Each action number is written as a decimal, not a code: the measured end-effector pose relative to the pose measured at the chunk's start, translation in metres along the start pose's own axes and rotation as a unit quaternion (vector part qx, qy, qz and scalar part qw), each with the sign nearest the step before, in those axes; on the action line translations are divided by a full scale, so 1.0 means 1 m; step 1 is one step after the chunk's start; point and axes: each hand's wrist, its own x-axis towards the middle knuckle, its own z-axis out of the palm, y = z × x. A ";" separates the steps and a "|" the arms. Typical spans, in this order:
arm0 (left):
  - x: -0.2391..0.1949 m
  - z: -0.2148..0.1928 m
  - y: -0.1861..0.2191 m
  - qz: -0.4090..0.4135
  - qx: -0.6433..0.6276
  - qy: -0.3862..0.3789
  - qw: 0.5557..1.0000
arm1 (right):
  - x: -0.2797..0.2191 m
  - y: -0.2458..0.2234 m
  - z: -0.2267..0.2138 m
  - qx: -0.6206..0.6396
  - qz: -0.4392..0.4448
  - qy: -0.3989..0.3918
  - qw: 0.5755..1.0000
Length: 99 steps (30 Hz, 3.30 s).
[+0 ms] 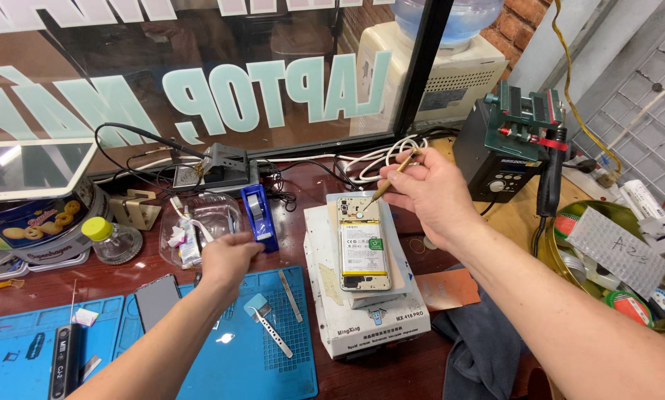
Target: The person uses a small screwdriver to remove screws from a disassembled smartphone placed on a box. They repeatedly pick up screws, place them on a blue mat, and continue unscrewing components. The phone remains open with the battery exposed throughout the clip.
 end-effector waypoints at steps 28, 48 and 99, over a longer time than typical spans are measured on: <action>-0.053 0.126 0.076 -0.195 -0.489 -0.267 0.807 | -0.026 -0.016 0.010 0.019 -0.122 0.054 0.991; -0.050 0.124 0.064 -0.117 -0.436 -0.330 0.829 | -0.027 -0.016 0.014 0.028 -0.121 0.057 0.991; -0.068 0.111 0.051 0.283 0.273 -0.083 0.916 | 0.008 -0.010 0.014 -0.601 -0.180 -0.049 0.777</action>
